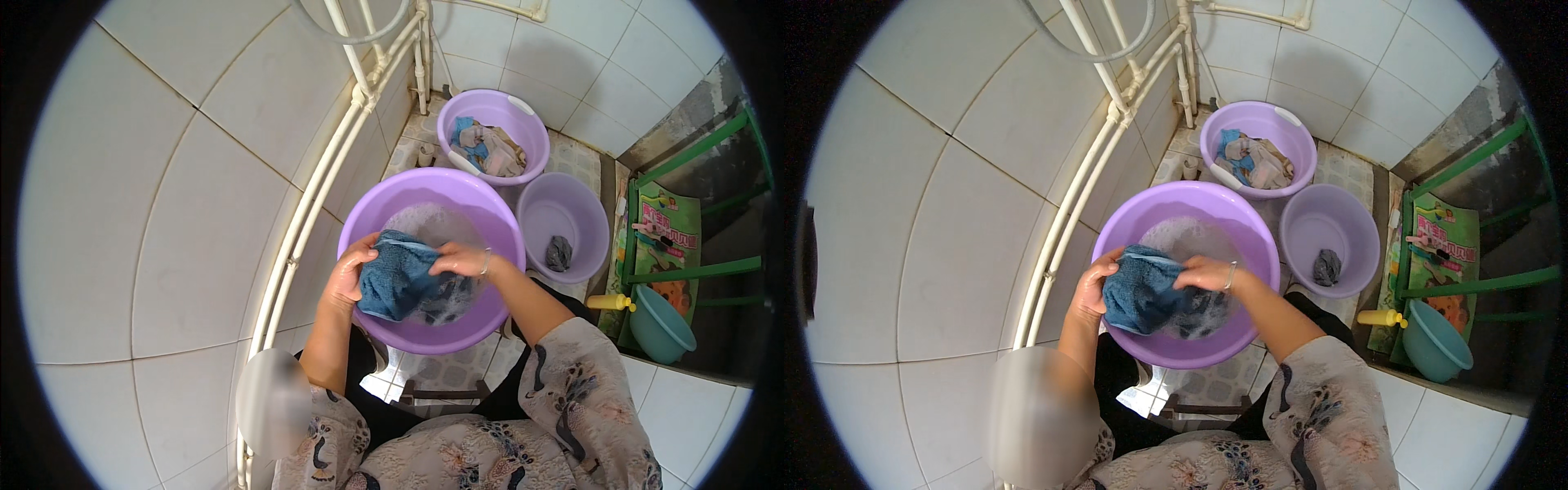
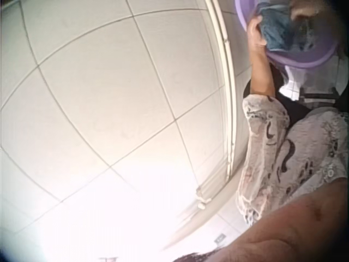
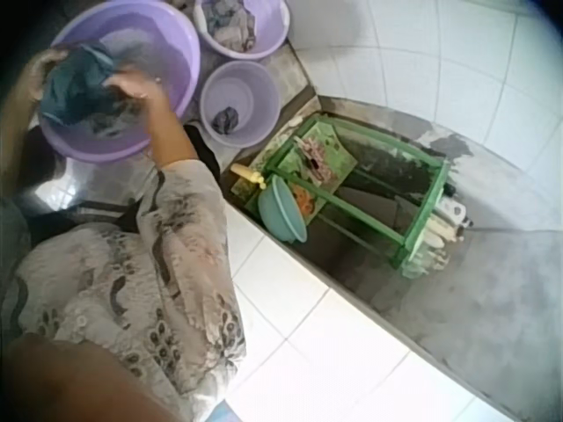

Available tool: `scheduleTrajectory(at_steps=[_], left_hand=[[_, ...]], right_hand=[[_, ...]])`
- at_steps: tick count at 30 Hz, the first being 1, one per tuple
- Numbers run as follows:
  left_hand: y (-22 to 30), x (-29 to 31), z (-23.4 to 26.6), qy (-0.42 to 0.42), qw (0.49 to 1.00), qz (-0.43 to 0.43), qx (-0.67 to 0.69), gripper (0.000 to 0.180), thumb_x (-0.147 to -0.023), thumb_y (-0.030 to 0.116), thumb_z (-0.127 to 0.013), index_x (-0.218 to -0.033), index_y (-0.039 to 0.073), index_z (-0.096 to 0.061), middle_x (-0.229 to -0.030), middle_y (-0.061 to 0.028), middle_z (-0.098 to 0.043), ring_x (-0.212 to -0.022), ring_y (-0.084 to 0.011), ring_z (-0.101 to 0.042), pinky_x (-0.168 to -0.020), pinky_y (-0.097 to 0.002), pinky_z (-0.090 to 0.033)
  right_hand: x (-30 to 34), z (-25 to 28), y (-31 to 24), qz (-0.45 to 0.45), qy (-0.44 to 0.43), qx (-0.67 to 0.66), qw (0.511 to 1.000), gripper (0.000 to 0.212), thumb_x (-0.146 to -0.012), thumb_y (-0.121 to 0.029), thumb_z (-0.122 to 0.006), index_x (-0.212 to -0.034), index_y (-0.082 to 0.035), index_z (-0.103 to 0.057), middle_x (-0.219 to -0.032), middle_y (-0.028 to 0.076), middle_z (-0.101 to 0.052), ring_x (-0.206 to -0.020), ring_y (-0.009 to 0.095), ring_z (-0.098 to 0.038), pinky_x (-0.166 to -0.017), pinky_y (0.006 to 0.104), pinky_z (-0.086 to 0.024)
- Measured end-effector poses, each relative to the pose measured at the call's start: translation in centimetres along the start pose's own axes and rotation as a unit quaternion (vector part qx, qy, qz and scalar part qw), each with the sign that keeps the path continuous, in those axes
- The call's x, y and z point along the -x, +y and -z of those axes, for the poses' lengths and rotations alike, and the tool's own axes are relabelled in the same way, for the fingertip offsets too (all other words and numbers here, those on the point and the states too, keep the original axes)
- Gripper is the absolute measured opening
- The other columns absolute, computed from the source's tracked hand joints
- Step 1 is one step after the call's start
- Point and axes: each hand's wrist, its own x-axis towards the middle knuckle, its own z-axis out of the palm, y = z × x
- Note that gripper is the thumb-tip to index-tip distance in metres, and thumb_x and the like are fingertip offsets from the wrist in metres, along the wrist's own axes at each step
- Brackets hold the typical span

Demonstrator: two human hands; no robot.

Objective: The person sits on a low stool in a tiled room and hand-washes a blue garment in a purple basin filled with soapy water. They repeatedly scrub, wring, and rinse the item, then transfer it to a second basin containing other clothes.

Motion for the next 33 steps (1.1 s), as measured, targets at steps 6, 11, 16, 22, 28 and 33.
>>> scheduleTrajectory(at_steps=[6,11,16,22,28,33], left_hand=[[-0.7,0.2,0.0,0.044,0.914,-0.045,-0.400,0.073,-0.067,0.018,-0.072,-0.132,0.014,-0.039,-0.125,-0.0151,-0.044,-0.117,-0.0267,-0.043,-0.100,-0.0396,-0.035],[-3.7,0.3,-0.3,0.003,0.726,-0.102,-0.680,0.058,-0.067,0.015,-0.070,-0.121,0.012,-0.050,-0.113,-0.0176,-0.053,-0.105,-0.0343,-0.053,-0.090,-0.0377,-0.041],[-3.5,-1.6,4.9,0.129,0.842,-0.047,-0.522,0.018,-0.068,0.002,-0.055,-0.084,0.001,-0.064,-0.077,-0.0180,-0.062,-0.078,-0.0322,-0.062,-0.071,-0.0382,-0.046],[-5.3,-1.0,3.1,0.120,0.574,-0.157,-0.795,0.057,-0.066,0.012,-0.063,-0.121,0.011,-0.051,-0.126,-0.0179,-0.048,-0.119,-0.0337,-0.043,-0.096,-0.0450,-0.036],[-9.5,-1.8,0.8,-0.040,0.669,-0.098,-0.736,0.064,-0.065,0.013,-0.068,-0.125,0.014,-0.048,-0.129,-0.0185,-0.045,-0.122,-0.0332,-0.040,-0.098,-0.0419,-0.034],[-4.9,-2.4,2.0,0.034,0.897,0.055,-0.438,0.037,-0.071,0.007,-0.060,-0.107,0.003,-0.060,-0.096,-0.0085,-0.063,-0.093,-0.0178,-0.057,-0.086,-0.0285,-0.043]], right_hand=[[2.5,2.4,0.9,0.044,-0.034,-0.479,0.876,0.028,-0.084,-0.023,-0.051,-0.093,0.001,-0.061,-0.094,0.009,-0.063,-0.083,0.018,-0.060,-0.081,0.0323,-0.047],[2.3,3.5,0.4,-0.008,-0.041,-0.512,0.858,0.027,-0.086,-0.021,-0.054,-0.098,0.003,-0.059,-0.094,0.011,-0.064,-0.083,0.020,-0.063,-0.078,0.0345,-0.051],[3.3,2.9,0.6,0.060,0.100,-0.170,0.978,0.046,-0.081,-0.031,-0.066,-0.112,0.002,-0.055,-0.108,0.013,-0.058,-0.099,0.019,-0.056,-0.086,0.0314,-0.045],[4.2,2.0,-1.2,0.019,-0.050,0.153,0.987,0.039,-0.078,-0.026,-0.066,-0.105,0.002,-0.058,-0.096,0.010,-0.061,-0.091,0.014,-0.055,-0.080,0.0272,-0.043],[5.1,1.5,-2.0,0.055,-0.084,-0.180,0.979,0.028,-0.085,-0.021,-0.060,-0.105,-0.001,-0.059,-0.098,0.002,-0.061,-0.082,0.010,-0.056,-0.076,0.0259,-0.046],[4.9,3.6,-0.7,0.032,0.048,-0.090,0.994,0.069,-0.080,-0.027,-0.068,-0.135,-0.004,-0.032,-0.118,0.012,-0.052,-0.110,0.021,-0.050,-0.091,0.0317,-0.041]])
